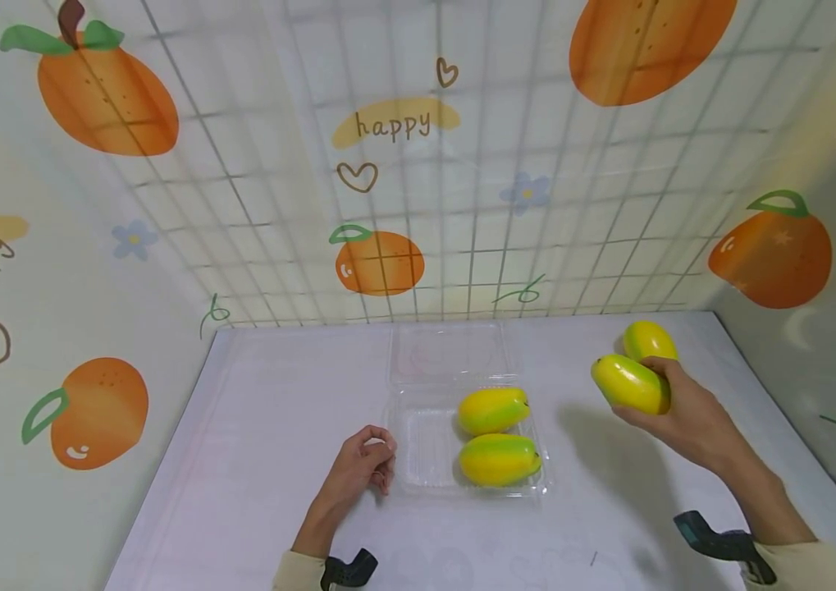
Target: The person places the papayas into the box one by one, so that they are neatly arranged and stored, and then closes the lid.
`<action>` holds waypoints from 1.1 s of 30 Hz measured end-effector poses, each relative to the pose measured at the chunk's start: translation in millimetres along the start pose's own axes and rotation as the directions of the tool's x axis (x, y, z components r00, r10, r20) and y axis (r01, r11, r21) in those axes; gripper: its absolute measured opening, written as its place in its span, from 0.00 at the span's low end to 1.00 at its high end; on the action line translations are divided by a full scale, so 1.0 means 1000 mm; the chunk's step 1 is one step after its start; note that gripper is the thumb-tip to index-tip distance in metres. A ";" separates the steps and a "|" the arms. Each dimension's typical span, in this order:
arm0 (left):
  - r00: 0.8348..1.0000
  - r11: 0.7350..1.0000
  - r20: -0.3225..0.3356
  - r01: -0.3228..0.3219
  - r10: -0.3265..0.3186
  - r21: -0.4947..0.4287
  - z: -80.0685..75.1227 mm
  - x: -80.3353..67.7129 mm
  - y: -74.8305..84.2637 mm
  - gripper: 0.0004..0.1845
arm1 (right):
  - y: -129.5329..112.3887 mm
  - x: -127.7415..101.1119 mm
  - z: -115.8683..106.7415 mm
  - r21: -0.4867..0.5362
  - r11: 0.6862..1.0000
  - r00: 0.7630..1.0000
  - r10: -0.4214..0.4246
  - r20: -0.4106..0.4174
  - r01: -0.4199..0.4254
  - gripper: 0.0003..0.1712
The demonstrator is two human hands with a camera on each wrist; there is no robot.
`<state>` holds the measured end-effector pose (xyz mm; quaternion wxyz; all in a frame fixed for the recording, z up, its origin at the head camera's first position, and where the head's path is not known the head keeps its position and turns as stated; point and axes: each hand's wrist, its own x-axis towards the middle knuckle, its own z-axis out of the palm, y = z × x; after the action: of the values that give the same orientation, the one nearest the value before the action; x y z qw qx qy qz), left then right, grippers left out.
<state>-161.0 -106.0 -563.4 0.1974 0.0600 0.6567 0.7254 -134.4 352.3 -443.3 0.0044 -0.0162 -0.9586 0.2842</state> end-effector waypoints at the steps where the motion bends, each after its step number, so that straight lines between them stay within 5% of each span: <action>1: 1.000 1.000 -0.001 0.001 -0.001 -0.001 0.000 0.000 0.000 0.09 | -0.003 0.001 0.000 0.010 1.000 1.000 -0.003 0.007 0.003 0.56; 15: 1.000 1.000 -0.003 0.008 -0.008 -0.008 0.000 0.001 -0.002 0.10 | -0.040 0.006 0.011 0.065 0.986 0.988 -0.153 -0.003 0.153 0.46; 33: 1.000 1.000 -0.007 0.006 -0.006 -0.012 0.002 0.000 0.001 0.09 | -0.102 0.005 0.026 0.216 0.937 0.944 -0.304 0.128 0.273 0.45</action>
<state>-160.8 -104.4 -562.7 0.1975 0.0541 0.6531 0.7290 -143.2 252.7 -409.8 -0.0291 0.1483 -0.9152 0.3736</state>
